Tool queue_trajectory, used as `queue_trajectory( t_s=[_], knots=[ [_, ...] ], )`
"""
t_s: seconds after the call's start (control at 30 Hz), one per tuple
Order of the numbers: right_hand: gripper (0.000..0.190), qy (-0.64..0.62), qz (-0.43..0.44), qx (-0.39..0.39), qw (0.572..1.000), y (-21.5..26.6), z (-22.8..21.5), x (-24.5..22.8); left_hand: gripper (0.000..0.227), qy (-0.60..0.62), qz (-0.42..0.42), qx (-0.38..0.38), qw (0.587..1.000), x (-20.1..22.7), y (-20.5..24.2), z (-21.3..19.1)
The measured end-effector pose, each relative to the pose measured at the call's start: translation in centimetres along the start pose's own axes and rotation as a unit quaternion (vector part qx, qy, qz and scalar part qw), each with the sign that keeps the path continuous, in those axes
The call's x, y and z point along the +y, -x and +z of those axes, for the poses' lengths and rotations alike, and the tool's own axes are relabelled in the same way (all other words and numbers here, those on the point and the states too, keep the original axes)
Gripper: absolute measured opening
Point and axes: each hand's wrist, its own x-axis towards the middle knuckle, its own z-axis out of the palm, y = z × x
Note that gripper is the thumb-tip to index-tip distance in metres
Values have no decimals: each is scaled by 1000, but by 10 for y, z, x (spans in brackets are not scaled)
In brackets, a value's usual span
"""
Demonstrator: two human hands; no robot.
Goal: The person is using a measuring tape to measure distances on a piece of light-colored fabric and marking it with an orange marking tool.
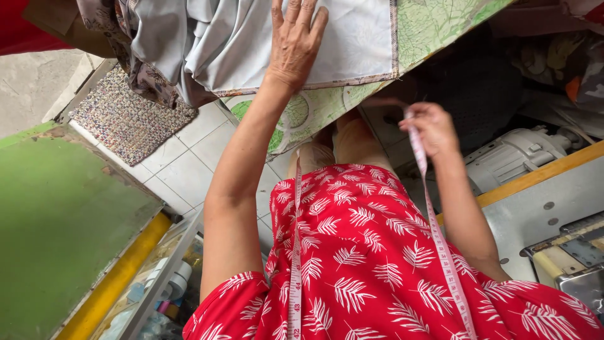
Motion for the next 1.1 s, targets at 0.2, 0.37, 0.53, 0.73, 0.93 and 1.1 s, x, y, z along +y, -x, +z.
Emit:
queue_trajectory(
  t_s=[0.2, 0.37, 0.53, 0.73, 0.93, 1.1],
  knots=[
    [31, 160, -181, 93, 966, 46, 2, -110, 40, -65, -31, 151, 986, 29, -1, -19],
    [23, 187, -313, 21, 931, 108, 44, -175, 74, -43, -122, 11, 991, 44, 18, -11],
    [20, 298, -371, -40, 879, 132, 98, -222, 56, 29, -142, 41, 989, 63, 31, -23],
    [13, 318, -370, -184, 854, 149, 159, -240, 58, 75, -140, 57, 986, 76, 50, -16],
    [21, 418, -326, -258, 808, 115, 139, -243, 37, 8, -225, 169, 960, 88, 51, -11],
    [15, 546, -303, -190, 758, 41, 91, -218, 34, 68, -243, 217, 943, 96, 51, -10]
  ],
)
